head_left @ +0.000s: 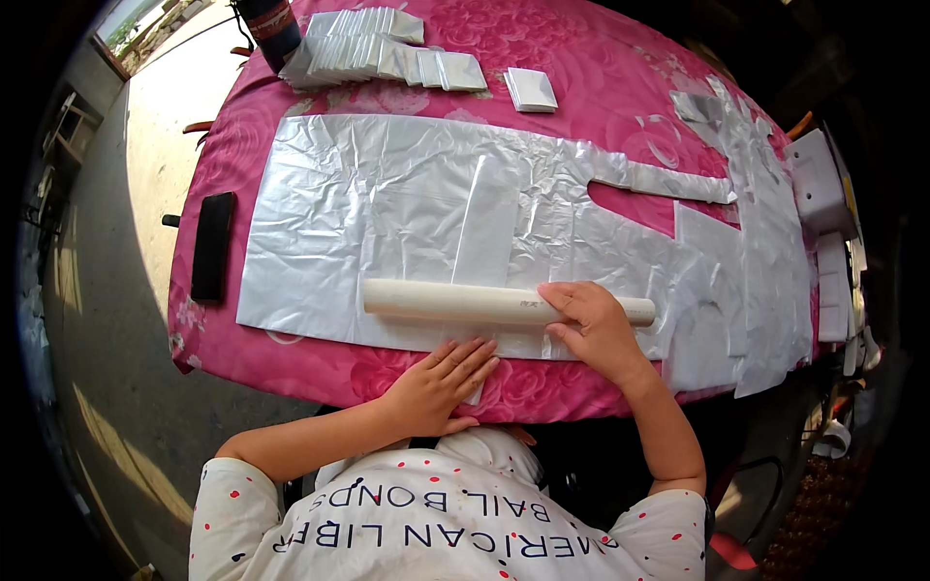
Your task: The person repeatedly unrolls a plastic wrap roll, tears off a sheet, and wraps small rectangular items on a pink tablecloth. The wrapped items are stacked on the table as the process continues.
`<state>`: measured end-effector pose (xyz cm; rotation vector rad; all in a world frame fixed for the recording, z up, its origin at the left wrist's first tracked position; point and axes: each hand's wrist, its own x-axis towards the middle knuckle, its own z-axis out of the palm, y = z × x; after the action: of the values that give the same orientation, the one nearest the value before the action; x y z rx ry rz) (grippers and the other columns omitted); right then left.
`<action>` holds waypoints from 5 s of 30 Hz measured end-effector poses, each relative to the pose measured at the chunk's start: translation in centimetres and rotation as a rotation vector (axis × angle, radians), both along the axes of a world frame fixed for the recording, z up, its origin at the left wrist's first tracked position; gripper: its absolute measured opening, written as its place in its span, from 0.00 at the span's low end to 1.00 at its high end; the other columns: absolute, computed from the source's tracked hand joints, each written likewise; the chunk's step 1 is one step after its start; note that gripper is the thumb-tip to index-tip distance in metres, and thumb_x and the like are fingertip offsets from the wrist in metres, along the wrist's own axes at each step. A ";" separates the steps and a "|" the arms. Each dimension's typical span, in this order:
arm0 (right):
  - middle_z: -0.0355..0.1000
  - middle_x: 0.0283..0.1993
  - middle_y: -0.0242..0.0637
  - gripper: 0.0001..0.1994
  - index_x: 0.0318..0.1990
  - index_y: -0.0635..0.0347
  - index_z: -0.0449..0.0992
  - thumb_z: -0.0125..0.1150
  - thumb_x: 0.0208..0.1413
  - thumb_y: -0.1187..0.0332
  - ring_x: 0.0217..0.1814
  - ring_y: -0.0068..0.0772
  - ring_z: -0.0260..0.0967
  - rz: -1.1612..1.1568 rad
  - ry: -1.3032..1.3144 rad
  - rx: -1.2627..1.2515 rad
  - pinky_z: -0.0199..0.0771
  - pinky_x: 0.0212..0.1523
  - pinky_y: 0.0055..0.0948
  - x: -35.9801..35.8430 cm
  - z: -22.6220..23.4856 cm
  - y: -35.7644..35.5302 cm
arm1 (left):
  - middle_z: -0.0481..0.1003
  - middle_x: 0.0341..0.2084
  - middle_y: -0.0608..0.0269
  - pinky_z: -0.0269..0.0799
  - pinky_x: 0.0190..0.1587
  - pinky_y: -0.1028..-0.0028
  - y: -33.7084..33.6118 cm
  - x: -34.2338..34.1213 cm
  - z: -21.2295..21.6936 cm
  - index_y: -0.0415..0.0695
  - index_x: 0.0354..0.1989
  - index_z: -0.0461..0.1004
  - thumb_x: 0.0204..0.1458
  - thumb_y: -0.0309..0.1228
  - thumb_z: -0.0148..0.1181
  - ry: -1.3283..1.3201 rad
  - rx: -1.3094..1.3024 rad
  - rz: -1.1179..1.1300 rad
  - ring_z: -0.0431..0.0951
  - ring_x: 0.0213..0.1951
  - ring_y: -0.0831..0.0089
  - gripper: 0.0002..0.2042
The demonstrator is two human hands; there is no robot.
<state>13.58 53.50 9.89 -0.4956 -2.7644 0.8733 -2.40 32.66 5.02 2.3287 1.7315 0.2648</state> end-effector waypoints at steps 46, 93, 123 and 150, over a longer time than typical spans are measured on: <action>0.74 0.36 0.36 0.13 0.38 0.58 0.78 0.59 0.42 0.78 0.37 0.37 0.69 -0.034 0.264 -0.064 0.70 0.38 0.29 -4.6 -3.7 -3.9 | 0.72 0.46 0.57 0.63 0.54 0.64 3.6 -5.8 0.6 0.41 0.56 0.61 0.36 0.22 0.57 -0.322 0.150 0.172 0.72 0.47 0.61 0.32; 0.72 0.35 0.32 0.11 0.35 0.58 0.77 0.59 0.39 0.78 0.39 0.36 0.69 0.195 0.350 0.081 0.70 0.39 0.31 -4.8 -4.0 -2.8 | 0.73 0.44 0.58 0.69 0.50 0.66 3.3 -5.1 0.7 0.41 0.54 0.65 0.32 0.26 0.61 -0.299 0.275 0.099 0.74 0.46 0.63 0.32; 0.70 0.15 0.37 0.15 0.18 0.67 0.73 0.57 0.50 0.65 0.17 0.25 0.71 -0.483 -0.313 -0.747 0.68 0.21 0.24 -8.4 -2.6 0.4 | 0.44 0.63 0.36 0.34 0.65 0.55 8.9 -3.0 -1.8 0.27 0.62 0.40 0.46 0.57 0.51 -0.117 0.227 0.407 0.40 0.66 0.47 0.48; 0.36 0.70 0.51 0.35 0.66 0.58 0.46 0.38 0.58 0.45 0.73 0.48 0.28 0.371 -0.009 -0.134 0.24 0.68 0.46 -12.2 -5.9 -20.1 | 0.75 0.40 0.53 0.72 0.43 0.74 -15.4 -1.7 -1.3 0.33 0.45 0.69 0.56 0.29 0.49 -2.041 -0.391 1.396 0.76 0.41 0.71 0.13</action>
<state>1.39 33.45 4.03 0.0002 -2.8667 1.1402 -4.09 17.29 3.75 -0.3531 1.2508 1.4495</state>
